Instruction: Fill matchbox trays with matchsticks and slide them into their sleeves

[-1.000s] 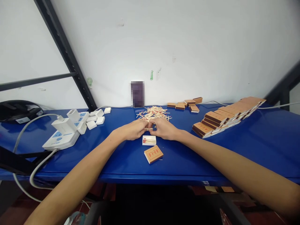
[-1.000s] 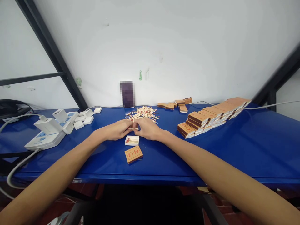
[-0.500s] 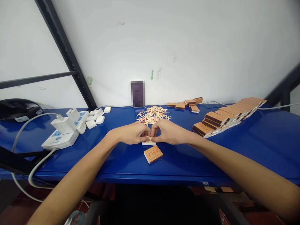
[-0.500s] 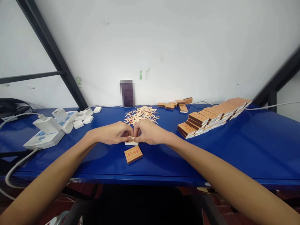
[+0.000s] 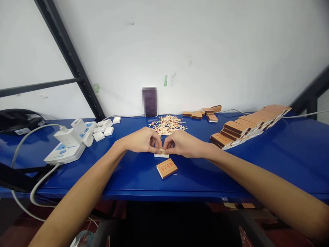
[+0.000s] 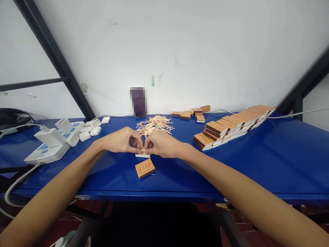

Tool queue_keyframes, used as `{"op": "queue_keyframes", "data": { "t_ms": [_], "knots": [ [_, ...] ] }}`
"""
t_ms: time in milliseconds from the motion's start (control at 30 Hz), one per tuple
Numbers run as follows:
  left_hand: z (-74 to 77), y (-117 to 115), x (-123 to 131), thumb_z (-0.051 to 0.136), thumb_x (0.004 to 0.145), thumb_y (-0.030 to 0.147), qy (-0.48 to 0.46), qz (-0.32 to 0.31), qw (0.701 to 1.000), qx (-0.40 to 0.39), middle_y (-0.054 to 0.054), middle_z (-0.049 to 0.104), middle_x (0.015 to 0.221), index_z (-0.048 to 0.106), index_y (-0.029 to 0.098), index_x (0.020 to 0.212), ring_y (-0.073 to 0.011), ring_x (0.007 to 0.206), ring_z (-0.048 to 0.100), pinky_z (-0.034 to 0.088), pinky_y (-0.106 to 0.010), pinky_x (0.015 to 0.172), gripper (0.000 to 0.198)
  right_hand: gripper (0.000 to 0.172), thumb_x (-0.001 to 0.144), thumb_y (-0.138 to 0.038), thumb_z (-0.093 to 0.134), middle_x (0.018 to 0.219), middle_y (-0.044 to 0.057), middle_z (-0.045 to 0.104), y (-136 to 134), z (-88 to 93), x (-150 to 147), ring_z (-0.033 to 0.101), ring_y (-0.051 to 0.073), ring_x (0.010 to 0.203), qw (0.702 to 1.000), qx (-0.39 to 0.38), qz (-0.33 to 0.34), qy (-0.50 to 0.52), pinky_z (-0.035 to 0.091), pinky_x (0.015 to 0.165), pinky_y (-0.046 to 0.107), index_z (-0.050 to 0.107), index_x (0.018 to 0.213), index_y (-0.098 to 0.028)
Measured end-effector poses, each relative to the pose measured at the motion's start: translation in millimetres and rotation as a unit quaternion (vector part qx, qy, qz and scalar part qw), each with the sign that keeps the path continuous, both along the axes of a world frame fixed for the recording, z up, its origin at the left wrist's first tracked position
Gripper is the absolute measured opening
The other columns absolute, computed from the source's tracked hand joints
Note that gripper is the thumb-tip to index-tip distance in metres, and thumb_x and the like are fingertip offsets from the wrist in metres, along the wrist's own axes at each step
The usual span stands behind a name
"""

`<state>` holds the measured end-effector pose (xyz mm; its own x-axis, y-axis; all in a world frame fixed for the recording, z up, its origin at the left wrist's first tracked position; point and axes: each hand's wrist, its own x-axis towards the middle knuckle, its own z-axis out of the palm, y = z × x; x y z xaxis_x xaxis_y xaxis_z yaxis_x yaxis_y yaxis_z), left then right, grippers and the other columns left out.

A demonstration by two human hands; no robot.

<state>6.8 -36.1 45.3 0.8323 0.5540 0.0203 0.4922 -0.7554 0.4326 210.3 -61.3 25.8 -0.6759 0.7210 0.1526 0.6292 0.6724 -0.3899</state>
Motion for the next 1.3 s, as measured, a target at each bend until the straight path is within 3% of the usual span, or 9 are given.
{"op": "queue_keyframes", "data": {
  "t_ms": [133, 367, 500, 867, 1000, 1133, 1300],
  "knots": [
    [-2.9, 4, -1, 0.072, 0.073, 0.034, -0.005, 0.018, 1.000, 0.025, 0.003, 0.056, 0.065, 0.069, 0.015, 0.083, -0.0082, 0.057, 0.047, 0.034, -0.020, 0.052, 0.022, 0.015, 0.083, -0.025, 0.062, 0.066, 0.003, 0.069, 0, -0.6, -1, 0.056, 0.012, 0.057, 0.996, 0.070, 0.009, -0.058, 0.032, 0.057, 0.025, 0.075, 0.080, -0.018],
    [-10.2, 12, -4, 0.073, 0.072, 0.043, -0.007, 0.043, 0.990, -0.136, 0.000, 0.064, 0.065, 0.068, 0.013, 0.085, -0.0104, 0.058, 0.055, 0.037, -0.021, 0.053, 0.033, 0.018, 0.086, -0.022, 0.058, 0.074, 0.006, 0.071, 2, -3.9, -1, 0.060, 0.016, 0.066, 0.994, 0.083, 0.053, -0.054, 0.036, 0.062, 0.027, 0.076, 0.087, -0.019],
    [-11.1, 15, -5, 0.073, 0.073, 0.042, -0.001, 0.037, 0.991, -0.130, -0.001, 0.067, 0.067, 0.070, 0.014, 0.085, -0.0099, 0.059, 0.056, 0.039, -0.020, 0.054, 0.031, 0.018, 0.087, -0.023, 0.059, 0.076, 0.007, 0.068, 6, -7.6, -1, 0.057, 0.015, 0.069, 0.992, 0.098, 0.073, -0.024, 0.036, 0.063, 0.027, 0.076, 0.085, -0.017],
    [-11.8, 16, -8, 0.075, 0.072, 0.038, -0.014, 0.051, 0.981, -0.185, -0.003, 0.070, 0.068, 0.073, 0.014, 0.089, -0.0119, 0.062, 0.062, 0.040, -0.019, 0.053, 0.030, 0.018, 0.081, -0.031, 0.068, 0.069, 0.004, 0.069, 11, -11.6, 0, 0.055, 0.011, 0.058, 0.998, 0.015, 0.037, 0.042, 0.037, 0.057, 0.024, 0.076, 0.080, -0.015],
    [-10.1, 13, -6, 0.075, 0.072, 0.036, -0.027, 0.049, 0.975, -0.214, -0.004, 0.070, 0.072, 0.071, 0.014, 0.092, -0.0122, 0.064, 0.063, 0.043, -0.020, 0.056, 0.030, 0.018, 0.083, -0.031, 0.065, 0.073, 0.004, 0.070, 11, -9.1, 1, 0.056, 0.012, 0.062, 0.996, 0.025, 0.076, 0.038, 0.038, 0.060, 0.025, 0.077, 0.083, -0.016],
    [-8.6, 11, -4, 0.076, 0.071, 0.034, -0.034, 0.058, 0.975, -0.214, -0.003, 0.069, 0.072, 0.069, 0.013, 0.094, -0.0126, 0.065, 0.063, 0.043, -0.021, 0.056, 0.032, 0.020, 0.086, -0.030, 0.061, 0.082, 0.005, 0.072, 9, -3.4, 5, 0.058, 0.013, 0.069, 0.994, -0.020, 0.101, 0.044, 0.039, 0.064, 0.026, 0.076, 0.092, -0.018],
    [-8.6, 10, -4, 0.072, 0.073, 0.030, -0.032, 0.056, 0.975, -0.211, -0.004, 0.069, 0.072, 0.067, 0.012, 0.094, -0.0132, 0.067, 0.063, 0.045, -0.022, 0.059, 0.028, 0.024, 0.088, -0.028, 0.055, 0.089, 0.004, 0.071, 13, -0.8, 12, 0.058, 0.013, 0.073, 0.993, -0.054, 0.072, 0.082, 0.041, 0.065, 0.026, 0.074, 0.099, -0.019]
  ]
}}
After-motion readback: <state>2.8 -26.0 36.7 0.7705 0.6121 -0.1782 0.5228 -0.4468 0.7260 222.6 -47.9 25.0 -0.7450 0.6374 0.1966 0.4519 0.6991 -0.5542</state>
